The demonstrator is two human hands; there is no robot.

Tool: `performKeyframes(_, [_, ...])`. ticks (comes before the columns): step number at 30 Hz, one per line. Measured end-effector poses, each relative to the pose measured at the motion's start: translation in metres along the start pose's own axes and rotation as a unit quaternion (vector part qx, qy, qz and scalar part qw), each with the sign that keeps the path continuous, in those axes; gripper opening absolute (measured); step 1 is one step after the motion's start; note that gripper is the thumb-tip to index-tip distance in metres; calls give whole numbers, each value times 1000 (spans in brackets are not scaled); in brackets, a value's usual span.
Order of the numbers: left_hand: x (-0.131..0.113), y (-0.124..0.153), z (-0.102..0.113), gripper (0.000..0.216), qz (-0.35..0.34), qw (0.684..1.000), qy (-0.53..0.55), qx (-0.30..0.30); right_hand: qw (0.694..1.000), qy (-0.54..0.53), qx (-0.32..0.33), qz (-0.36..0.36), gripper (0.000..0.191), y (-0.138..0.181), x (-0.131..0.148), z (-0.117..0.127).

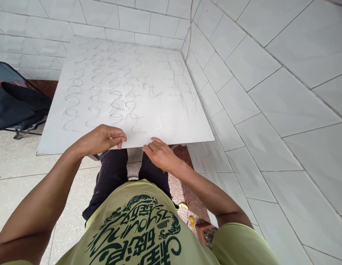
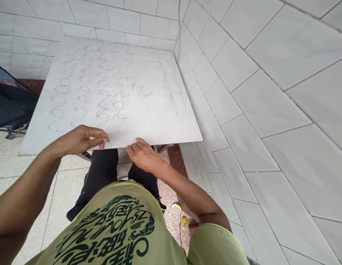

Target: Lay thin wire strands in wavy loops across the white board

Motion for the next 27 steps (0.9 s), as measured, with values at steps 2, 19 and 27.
performKeyframes(2, [1, 0, 2, 33, -5, 1000, -2, -24, 997, -35, 15, -63, 21, 0, -2, -9])
performKeyframes(19, [2, 11, 6, 33, 15, 996, -7, -83, 940, -282, -5, -192, 23, 11, 5, -21])
performKeyframes(27, [-8, 10, -1, 31, -9, 995, -44, -89, 984, -58, -36, -164, 50, -4, 3, 4])
Point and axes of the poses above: each hand's wrist, its own y-axis away from the middle knuckle, its own z-axis out of the back of the hand, x = y × z, the point moved 8 cm from there along -y, towards the middle knuckle, and after that the axes turned 5 degrees about -y, right-handed, at the moved point
